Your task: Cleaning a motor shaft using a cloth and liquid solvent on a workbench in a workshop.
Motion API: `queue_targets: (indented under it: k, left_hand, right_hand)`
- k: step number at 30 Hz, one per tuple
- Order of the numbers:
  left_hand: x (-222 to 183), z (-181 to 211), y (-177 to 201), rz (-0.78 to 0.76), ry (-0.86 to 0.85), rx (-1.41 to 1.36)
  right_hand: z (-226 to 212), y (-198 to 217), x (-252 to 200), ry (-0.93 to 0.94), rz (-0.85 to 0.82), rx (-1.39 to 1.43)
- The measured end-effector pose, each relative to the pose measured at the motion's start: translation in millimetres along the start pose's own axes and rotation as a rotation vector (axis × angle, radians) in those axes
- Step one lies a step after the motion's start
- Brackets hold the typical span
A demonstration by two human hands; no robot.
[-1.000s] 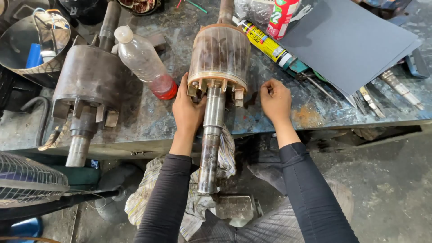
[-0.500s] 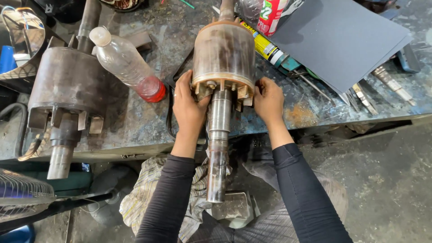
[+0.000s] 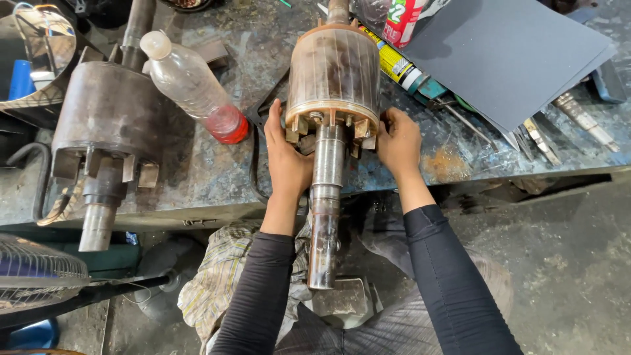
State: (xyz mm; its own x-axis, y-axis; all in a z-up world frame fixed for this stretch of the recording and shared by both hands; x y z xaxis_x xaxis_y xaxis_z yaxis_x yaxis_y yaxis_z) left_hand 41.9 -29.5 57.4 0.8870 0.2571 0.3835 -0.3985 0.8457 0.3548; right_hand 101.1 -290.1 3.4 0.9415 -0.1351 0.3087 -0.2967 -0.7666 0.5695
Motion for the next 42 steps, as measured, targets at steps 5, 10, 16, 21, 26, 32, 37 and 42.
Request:
queue_targets:
  k: [5, 10, 16, 21, 26, 32, 37, 42]
  left_hand:
    - [14, 2, 11, 0.196, -0.112, 0.309]
    - [23, 23, 26, 0.249, -0.444, 0.478]
    - [14, 36, 23, 0.355, -0.765, 0.419]
    - [22, 41, 31, 0.314, -0.517, 0.198]
    - [21, -12, 7, 0.091, 0.085, -0.198]
    - [32, 42, 12, 0.055, -0.047, -0.067]
    - [30, 47, 6, 0.123, -0.363, 0.24]
    - [26, 37, 2, 0.152, -0.375, 0.257]
  right_hand:
    - [-5, 3, 2, 0.002, -0.002, 0.036]
    - [-12, 8, 0, 0.003, -0.012, 0.074]
    - [-15, 10, 1, -0.013, -0.009, 0.093]
    - [-15, 7, 0, 0.009, 0.016, 0.048]
    - [-23, 7, -3, -0.006, 0.028, 0.038]
    - [-16, 1, -1, -0.004, 0.047, 0.02]
    - [-7, -2, 0, -0.002, 0.056, 0.019]
    - [-10, 0, 0, 0.039, 0.043, 0.021]
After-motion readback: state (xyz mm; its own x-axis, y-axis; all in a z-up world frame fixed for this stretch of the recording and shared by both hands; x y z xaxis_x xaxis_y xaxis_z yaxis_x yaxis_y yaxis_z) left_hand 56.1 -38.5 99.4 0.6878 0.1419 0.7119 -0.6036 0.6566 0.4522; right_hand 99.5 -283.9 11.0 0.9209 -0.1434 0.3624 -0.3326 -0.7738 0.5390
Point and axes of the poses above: each hand's wrist, its own x-axis towards the middle knuckle, its own y-axis out of the back of the hand, z = x × y, the point moved 7 cm from there along x, towards the middle knuckle, and after that the axes turned 1 degree about -z, right-handed, at the moved point
